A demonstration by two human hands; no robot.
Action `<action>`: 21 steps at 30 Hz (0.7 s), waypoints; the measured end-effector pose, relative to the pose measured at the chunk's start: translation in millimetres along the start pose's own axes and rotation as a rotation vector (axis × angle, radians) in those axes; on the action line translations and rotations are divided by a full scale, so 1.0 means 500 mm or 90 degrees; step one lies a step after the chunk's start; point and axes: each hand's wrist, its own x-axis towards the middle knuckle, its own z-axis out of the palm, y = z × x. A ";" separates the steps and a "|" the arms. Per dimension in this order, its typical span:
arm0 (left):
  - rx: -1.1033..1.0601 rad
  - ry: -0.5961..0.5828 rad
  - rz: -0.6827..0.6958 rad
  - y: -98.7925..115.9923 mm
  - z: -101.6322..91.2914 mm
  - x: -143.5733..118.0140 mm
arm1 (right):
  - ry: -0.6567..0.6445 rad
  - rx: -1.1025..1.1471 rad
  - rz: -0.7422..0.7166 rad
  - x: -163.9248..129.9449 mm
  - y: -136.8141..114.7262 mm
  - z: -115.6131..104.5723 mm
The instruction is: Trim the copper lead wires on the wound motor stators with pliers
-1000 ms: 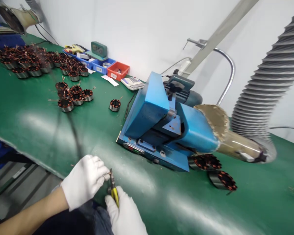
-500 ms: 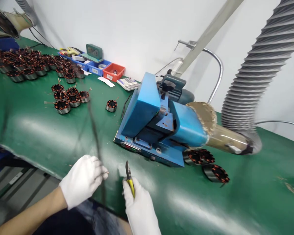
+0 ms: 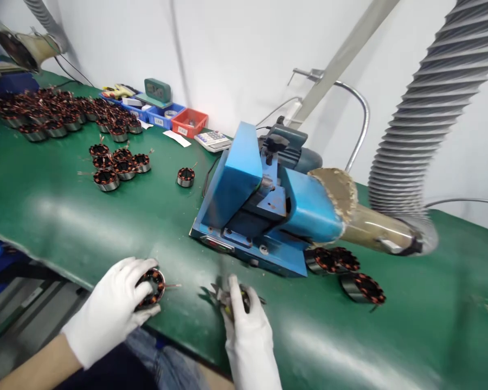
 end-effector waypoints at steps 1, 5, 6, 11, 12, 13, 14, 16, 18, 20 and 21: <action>-0.006 0.006 0.004 -0.002 0.006 -0.002 | 0.001 -0.027 0.008 0.007 -0.004 0.001; -0.099 0.080 -0.029 0.011 0.016 -0.012 | -0.015 0.231 0.136 0.015 -0.084 0.000; -0.123 0.110 -0.032 0.019 0.015 -0.015 | -0.018 0.403 0.190 0.013 -0.116 0.001; -0.159 0.240 -0.022 0.057 -0.007 -0.027 | 0.003 0.829 0.326 0.018 -0.244 0.003; -0.171 0.240 -0.030 0.061 -0.013 -0.028 | 0.020 0.825 0.328 0.023 -0.253 -0.003; -0.193 0.226 -0.043 0.063 -0.019 -0.029 | 0.034 0.813 0.314 0.028 -0.258 -0.012; -0.231 0.196 -0.061 0.063 -0.024 -0.029 | 0.042 0.804 0.286 0.033 -0.258 -0.022; -0.336 0.104 -0.083 0.062 -0.030 -0.026 | 0.024 0.810 0.205 0.041 -0.253 -0.044; -0.442 0.005 -0.054 0.058 -0.029 -0.020 | -0.046 0.862 0.129 0.047 -0.246 -0.063; -0.508 -0.063 0.006 0.054 -0.024 -0.014 | -0.137 0.984 0.077 0.052 -0.238 -0.078; -0.526 -0.083 0.035 0.052 -0.022 -0.012 | -0.142 1.072 0.071 0.055 -0.232 -0.085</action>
